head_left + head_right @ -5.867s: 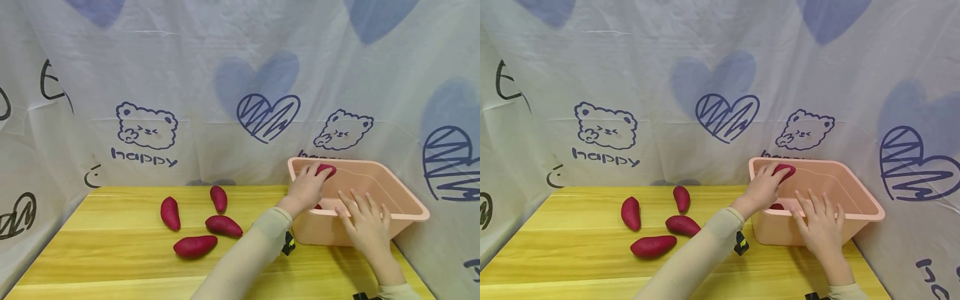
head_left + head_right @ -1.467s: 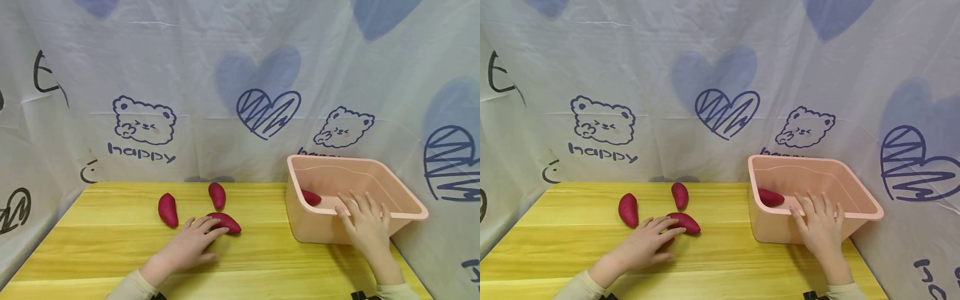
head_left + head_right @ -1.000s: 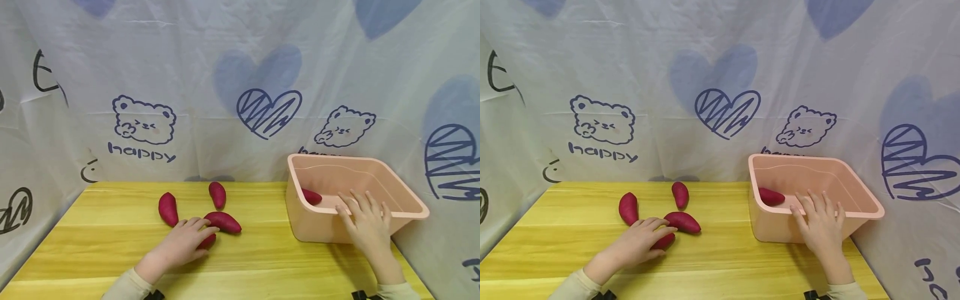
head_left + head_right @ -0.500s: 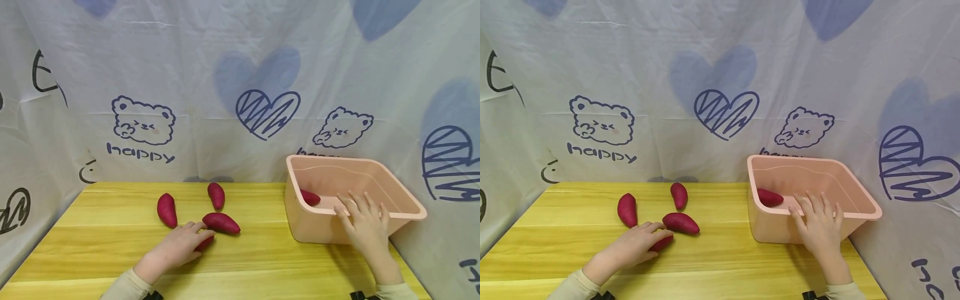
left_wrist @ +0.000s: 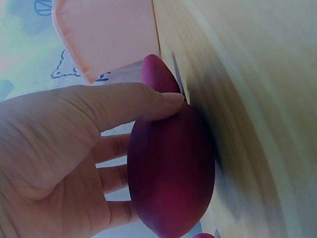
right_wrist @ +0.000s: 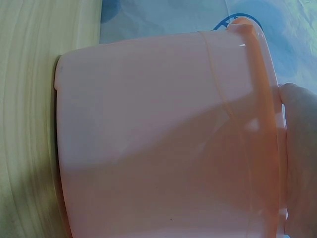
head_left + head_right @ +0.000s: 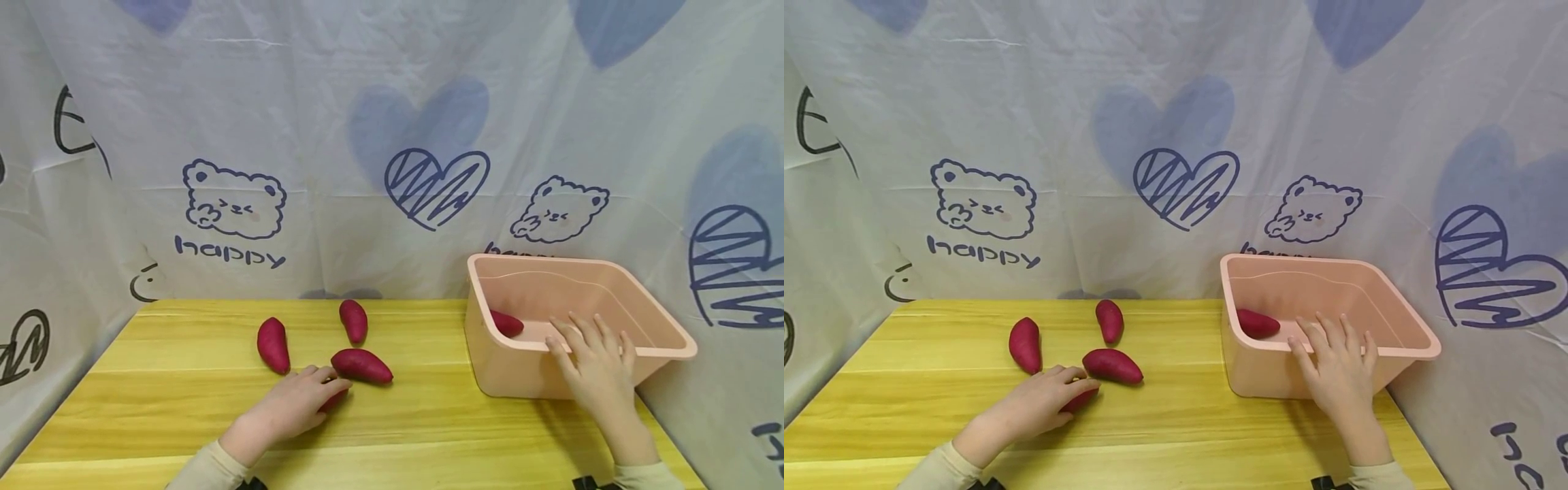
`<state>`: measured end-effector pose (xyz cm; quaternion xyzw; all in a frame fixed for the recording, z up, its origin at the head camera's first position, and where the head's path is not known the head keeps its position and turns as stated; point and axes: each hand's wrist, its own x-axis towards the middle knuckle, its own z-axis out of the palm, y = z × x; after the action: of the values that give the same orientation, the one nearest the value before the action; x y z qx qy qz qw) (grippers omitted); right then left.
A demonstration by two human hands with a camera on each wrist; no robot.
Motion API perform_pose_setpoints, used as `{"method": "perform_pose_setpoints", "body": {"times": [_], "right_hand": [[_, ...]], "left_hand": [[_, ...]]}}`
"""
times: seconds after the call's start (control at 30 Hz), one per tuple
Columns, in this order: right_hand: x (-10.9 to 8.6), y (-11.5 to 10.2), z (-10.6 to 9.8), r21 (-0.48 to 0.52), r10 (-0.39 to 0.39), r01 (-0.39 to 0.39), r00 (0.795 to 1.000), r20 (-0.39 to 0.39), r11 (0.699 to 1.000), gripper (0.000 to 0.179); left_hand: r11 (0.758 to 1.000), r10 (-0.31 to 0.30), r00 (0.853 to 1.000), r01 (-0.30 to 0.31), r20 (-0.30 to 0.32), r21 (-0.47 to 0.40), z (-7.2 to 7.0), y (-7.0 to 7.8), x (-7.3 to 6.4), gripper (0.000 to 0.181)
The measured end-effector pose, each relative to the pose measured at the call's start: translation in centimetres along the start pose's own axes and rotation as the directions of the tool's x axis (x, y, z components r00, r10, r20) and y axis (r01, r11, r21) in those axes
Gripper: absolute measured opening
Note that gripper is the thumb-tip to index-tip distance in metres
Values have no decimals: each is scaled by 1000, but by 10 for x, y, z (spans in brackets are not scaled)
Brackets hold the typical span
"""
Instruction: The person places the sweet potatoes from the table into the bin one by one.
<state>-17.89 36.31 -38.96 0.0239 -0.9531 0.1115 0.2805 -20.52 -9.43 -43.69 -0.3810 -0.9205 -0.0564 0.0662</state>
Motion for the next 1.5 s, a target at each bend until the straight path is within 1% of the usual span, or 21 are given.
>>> {"method": "perform_pose_setpoints", "body": {"times": [0.23,0.53,0.9,1.2,1.33,1.5], "right_hand": [[0,-1,0,-5,2,-2,1000,10,1000,43],[1,0,0,0,-3,3,1000,2,1000,43],[3,-1,-3,-6,2,-2,1000,12,1000,44],[1,-1,-1,-2,-4,4,1000,2,1000,44],[0,-1,1,0,-5,5,1000,-3,1000,44],[-2,0,2,0,-7,7,1000,-16,1000,43]], "left_hand": [[1000,11,1000,-11,-17,6,0,0,0,52],[1000,23,997,-22,-75,15,-4,2,0,49],[1000,20,997,-19,-79,13,-15,0,3,52],[999,43,992,-41,-121,16,-18,2,12,50],[998,58,988,-57,-144,15,-20,4,19,47],[996,87,981,-81,-172,38,-23,8,30,45]]}}
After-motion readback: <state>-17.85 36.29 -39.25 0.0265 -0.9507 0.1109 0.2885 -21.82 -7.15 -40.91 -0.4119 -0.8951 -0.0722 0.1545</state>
